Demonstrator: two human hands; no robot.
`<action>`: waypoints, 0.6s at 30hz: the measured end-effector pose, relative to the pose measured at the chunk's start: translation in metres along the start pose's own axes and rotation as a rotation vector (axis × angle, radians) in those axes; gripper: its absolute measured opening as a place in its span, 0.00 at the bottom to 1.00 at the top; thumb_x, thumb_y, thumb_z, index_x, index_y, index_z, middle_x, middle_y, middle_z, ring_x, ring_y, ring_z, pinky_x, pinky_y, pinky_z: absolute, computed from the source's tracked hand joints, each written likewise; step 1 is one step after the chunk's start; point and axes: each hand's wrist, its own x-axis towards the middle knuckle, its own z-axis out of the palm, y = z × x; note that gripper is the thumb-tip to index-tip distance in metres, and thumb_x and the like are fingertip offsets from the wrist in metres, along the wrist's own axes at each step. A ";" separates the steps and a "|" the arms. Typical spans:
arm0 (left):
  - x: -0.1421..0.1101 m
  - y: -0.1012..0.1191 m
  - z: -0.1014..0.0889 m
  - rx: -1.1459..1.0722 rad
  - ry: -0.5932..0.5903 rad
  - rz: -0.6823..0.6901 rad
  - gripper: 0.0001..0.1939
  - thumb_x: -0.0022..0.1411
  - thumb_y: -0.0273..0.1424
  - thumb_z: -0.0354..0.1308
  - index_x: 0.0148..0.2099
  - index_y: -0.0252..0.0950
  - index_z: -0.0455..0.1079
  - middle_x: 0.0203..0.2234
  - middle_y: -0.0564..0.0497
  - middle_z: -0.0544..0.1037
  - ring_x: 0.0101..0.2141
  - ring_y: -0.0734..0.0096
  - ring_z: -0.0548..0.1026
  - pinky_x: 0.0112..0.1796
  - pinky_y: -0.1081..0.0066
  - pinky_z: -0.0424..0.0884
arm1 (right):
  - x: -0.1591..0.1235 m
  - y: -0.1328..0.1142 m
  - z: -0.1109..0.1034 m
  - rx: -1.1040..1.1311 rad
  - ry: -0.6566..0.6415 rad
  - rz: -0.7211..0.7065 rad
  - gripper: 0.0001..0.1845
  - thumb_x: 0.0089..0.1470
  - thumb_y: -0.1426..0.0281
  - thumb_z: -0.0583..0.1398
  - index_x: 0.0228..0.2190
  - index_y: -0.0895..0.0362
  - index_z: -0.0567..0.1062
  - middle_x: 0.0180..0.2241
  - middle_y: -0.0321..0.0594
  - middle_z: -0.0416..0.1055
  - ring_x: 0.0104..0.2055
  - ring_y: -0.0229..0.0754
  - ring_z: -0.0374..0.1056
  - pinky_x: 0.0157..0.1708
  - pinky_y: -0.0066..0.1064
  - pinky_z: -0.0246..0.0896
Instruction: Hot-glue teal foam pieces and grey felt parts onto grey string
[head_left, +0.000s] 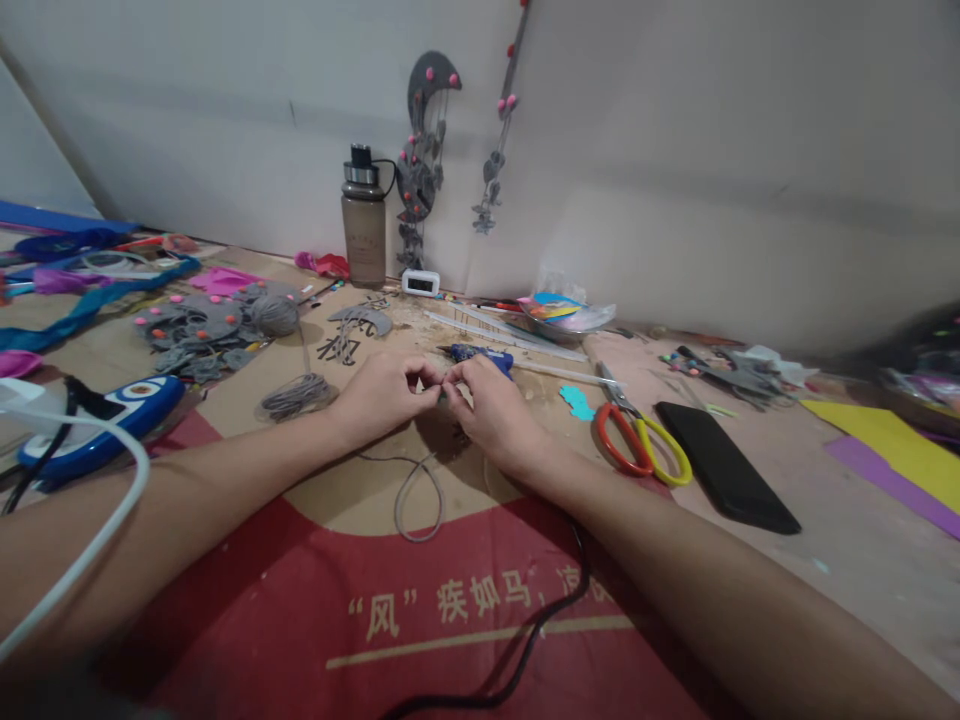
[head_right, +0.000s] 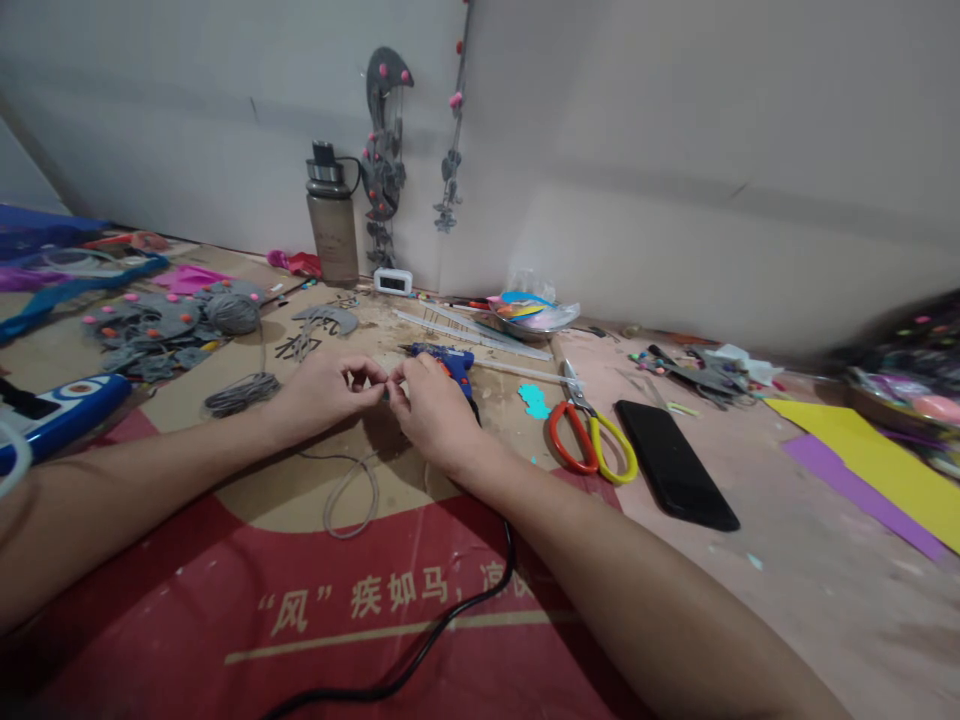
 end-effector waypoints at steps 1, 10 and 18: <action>0.000 0.001 -0.001 0.005 0.003 -0.006 0.07 0.52 0.29 0.56 0.30 0.34 0.75 0.19 0.55 0.73 0.20 0.79 0.65 0.25 0.77 0.59 | 0.000 -0.001 -0.001 0.021 0.006 -0.006 0.07 0.57 0.69 0.51 0.31 0.55 0.68 0.34 0.42 0.66 0.38 0.42 0.63 0.38 0.34 0.58; 0.004 0.000 -0.007 -0.110 0.039 -0.149 0.07 0.52 0.30 0.57 0.30 0.34 0.75 0.21 0.54 0.75 0.23 0.76 0.67 0.27 0.76 0.62 | -0.003 -0.004 0.001 0.295 0.031 0.091 0.12 0.57 0.66 0.52 0.44 0.55 0.62 0.32 0.39 0.67 0.33 0.39 0.65 0.34 0.32 0.60; 0.012 -0.026 -0.008 -0.404 0.187 -0.310 0.06 0.49 0.32 0.60 0.29 0.34 0.74 0.19 0.54 0.73 0.21 0.77 0.65 0.23 0.75 0.59 | -0.004 -0.007 -0.003 0.279 0.011 0.114 0.09 0.58 0.66 0.50 0.36 0.55 0.68 0.32 0.38 0.70 0.33 0.38 0.65 0.35 0.30 0.58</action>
